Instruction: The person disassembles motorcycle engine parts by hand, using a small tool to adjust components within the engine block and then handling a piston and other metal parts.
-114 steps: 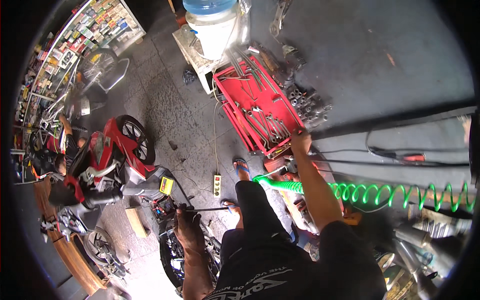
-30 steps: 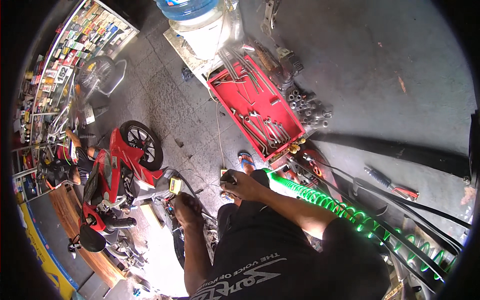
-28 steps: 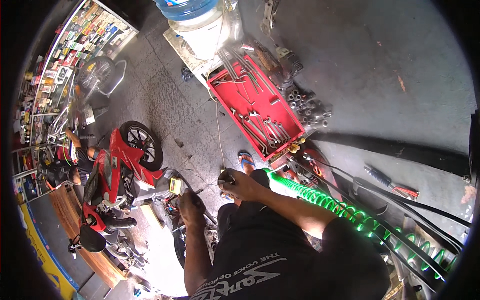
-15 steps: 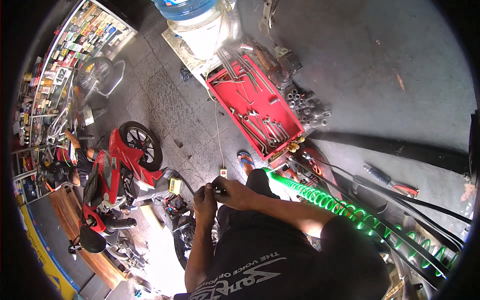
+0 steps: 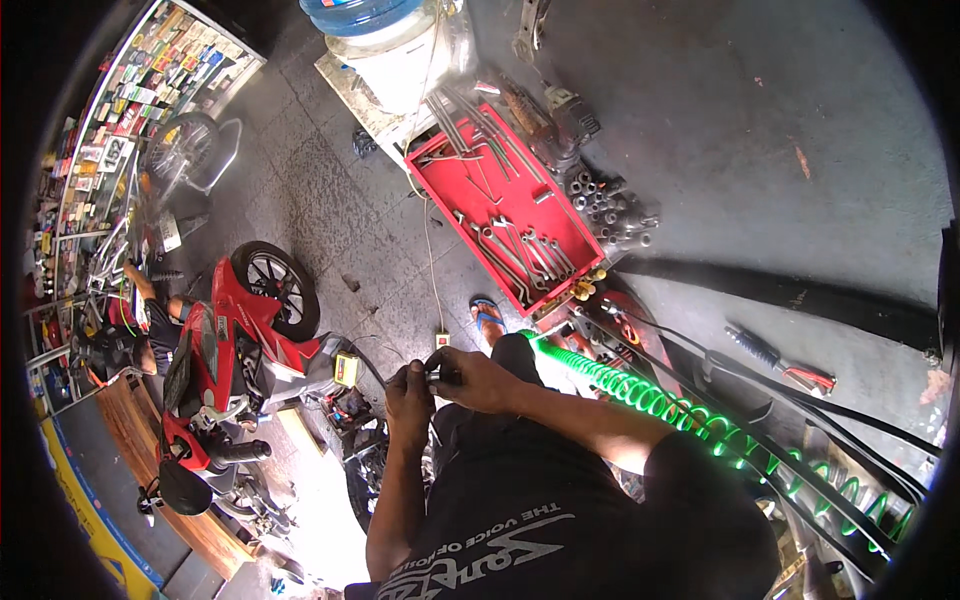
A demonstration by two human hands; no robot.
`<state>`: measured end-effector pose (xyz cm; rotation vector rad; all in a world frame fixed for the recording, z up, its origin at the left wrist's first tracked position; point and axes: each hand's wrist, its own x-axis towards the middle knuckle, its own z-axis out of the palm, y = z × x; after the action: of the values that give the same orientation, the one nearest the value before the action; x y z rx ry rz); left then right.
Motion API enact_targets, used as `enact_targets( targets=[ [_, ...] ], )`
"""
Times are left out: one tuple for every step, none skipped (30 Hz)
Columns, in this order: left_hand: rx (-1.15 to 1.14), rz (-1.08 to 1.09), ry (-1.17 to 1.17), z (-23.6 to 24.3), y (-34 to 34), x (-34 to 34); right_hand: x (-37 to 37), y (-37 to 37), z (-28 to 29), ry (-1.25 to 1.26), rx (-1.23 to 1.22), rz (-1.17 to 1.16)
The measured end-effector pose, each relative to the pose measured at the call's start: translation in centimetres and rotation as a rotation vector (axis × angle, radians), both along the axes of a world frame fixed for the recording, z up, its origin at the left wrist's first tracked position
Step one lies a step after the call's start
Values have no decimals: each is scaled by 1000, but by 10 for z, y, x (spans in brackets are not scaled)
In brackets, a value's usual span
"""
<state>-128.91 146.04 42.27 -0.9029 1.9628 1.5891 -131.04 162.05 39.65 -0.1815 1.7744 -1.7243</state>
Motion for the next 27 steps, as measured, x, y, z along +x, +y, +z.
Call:
enact_targets(
  targets=[
    [0,3,2,-1,0,0,0,-1,-1,16,-8,-13],
    [-1,6,3,-2,-1,-1,-1,-1,0,5,2,-2],
    [17,2,3,-1,0,-4,-3,-1,1,-6,13,8],
    [33,-2,1,1,2,-7,-4,-2,2,-18,21,19],
    [48,-6,0,2,4,-10,-4,-3,1,-9,17,-3],
    [54,-3,-5,3,6,-13,-4,-3,-2,-1,13,-25],
    [61,0,-8,3,8,-16,-5,-3,-3,9,10,-49],
    [68,2,-10,3,9,-18,-6,-3,-5,6,0,-56],
    [86,-3,-6,4,10,-20,-8,-3,-6,3,-11,-63],
    [108,-10,-2,5,11,-22,-9,-2,-6,1,-18,-74],
    [129,-18,2,6,12,-23,-10,-1,-8,30,-10,-73],
    [131,-8,-5,7,14,-24,-10,0,-9,59,-2,-72],
    [127,4,-11,8,15,-24,-10,0,-11,88,1,-68],
    [124,17,-18,8,16,-24,-10,0,-12,69,0,-72],
    [120,11,-22,7,15,-24,-8,-1,-13,50,0,-76],
    [116,7,-27,5,14,-23,-9,-1,-9,30,-1,-77],
    [112,3,-32,4,12,-22,-11,-1,-5,-7,17,-61],
    [130,9,-26,4,12,-22,-12,0,1,-43,35,-44],
    [147,12,-20,5,12,-22,-14,1,6,-81,53,-31],
    [165,15,-15,5,12,-22,-13,0,4,-50,34,-46],
    [150,0,-5,5,12,-22,-11,-1,-1,-19,14,-62],
    [134,-13,5,4,10,-21,-11,-3,-2,11,-7,-76],
    [117,-27,15,3,8,-21,-11,-4,-2,6,-7,-67],
    [133,-3,3,3,8,-21,-12,-4,-1,0,-6,-58],
    [148,19,-9,3,8,-22,-13,-5,-1,-6,-5,-51],
    [164,42,-21,3,8,-22,-11,-6,-4,4,4,-41],
    [121,71,-21,-3,6,-20,-9,-8,-10,14,12,-32]
  ],
)
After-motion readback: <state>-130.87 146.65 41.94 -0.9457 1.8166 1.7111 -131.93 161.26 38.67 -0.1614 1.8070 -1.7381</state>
